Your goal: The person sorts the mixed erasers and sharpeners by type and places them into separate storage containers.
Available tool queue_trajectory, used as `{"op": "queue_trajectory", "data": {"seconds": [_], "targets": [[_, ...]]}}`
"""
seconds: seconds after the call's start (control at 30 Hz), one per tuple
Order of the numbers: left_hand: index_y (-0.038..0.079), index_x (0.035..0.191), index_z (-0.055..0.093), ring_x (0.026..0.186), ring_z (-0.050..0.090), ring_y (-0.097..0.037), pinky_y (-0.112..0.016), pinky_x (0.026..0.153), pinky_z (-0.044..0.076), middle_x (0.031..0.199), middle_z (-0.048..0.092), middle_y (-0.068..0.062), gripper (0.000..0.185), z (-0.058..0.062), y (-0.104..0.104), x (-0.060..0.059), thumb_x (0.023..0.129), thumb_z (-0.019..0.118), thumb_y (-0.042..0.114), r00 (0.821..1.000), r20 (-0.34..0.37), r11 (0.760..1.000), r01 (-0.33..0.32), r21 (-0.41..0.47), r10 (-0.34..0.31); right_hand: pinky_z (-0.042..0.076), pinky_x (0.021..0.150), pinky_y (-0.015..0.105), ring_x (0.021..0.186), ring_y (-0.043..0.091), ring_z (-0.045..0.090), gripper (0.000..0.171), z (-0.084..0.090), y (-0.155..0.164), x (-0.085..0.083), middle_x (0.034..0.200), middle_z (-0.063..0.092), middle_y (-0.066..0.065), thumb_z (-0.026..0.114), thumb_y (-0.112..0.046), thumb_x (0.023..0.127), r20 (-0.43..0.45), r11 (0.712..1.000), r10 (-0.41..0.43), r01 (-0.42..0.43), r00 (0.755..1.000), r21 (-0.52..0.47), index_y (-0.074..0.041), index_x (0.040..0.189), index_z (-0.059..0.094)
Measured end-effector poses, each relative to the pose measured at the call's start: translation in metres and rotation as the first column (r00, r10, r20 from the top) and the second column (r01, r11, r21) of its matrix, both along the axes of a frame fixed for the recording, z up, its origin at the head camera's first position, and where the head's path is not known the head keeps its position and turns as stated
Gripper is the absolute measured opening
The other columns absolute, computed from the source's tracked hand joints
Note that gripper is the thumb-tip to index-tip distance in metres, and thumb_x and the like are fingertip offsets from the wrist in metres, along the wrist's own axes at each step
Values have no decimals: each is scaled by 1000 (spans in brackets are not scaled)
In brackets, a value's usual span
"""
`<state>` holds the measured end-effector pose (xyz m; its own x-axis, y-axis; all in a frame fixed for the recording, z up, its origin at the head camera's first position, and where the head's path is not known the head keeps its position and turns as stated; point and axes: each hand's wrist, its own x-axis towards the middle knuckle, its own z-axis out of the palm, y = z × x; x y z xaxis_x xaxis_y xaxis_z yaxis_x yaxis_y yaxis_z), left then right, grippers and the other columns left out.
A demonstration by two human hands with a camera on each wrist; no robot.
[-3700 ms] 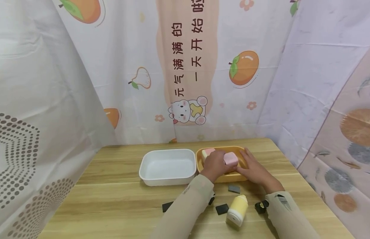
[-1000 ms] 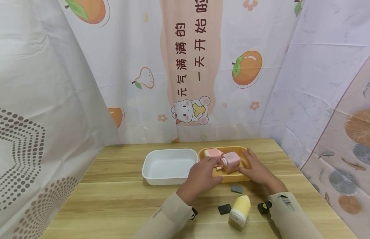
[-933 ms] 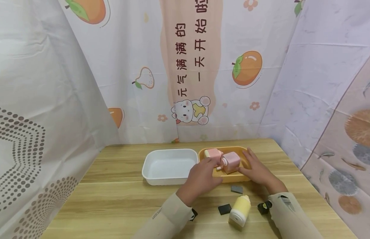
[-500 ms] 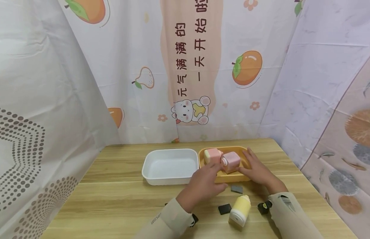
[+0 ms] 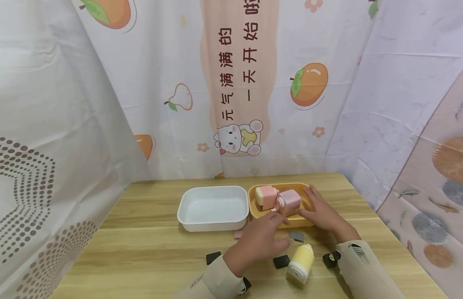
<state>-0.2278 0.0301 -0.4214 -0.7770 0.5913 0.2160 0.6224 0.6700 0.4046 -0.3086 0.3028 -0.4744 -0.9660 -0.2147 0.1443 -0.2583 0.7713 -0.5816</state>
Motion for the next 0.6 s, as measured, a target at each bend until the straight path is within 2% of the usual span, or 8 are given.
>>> {"op": "queue_trajectory", "data": {"seconds": [0.2,0.27,0.43,0.6], "targets": [[27,130,67,91,61,4,-17,72,49,125,65,11,42,-1,-4,10,95,69,51,999,-16,999,44,-8,-44,24,114,76,150,60,17,97,2,-8,-3,170,1,30,69,-48,96,-5,1000,19,-19,1000,0,3,163,20],[28,130,66,94,61,3,-18,75,50,125,65,11,43,-2,-4,12,96,67,54,998,-26,998,59,-16,-59,24,114,76,150,60,17,97,2,-9,-4,170,1,30,69,-49,97,-1,1000,24,-24,1000,2,3,163,19],[31,130,65,111,62,-1,-21,88,53,131,63,13,46,-4,1,20,97,60,63,990,-85,992,109,-65,-115,24,112,79,149,62,16,98,4,-6,-1,170,-1,31,68,-49,98,15,1000,29,-29,999,8,2,164,17],[31,138,61,109,62,0,-19,84,52,138,59,12,54,-6,7,25,97,56,67,983,-73,981,158,-111,-166,24,111,79,148,62,18,97,4,-3,2,170,0,31,67,-48,98,10,1000,25,-26,1000,14,2,164,17]]}}
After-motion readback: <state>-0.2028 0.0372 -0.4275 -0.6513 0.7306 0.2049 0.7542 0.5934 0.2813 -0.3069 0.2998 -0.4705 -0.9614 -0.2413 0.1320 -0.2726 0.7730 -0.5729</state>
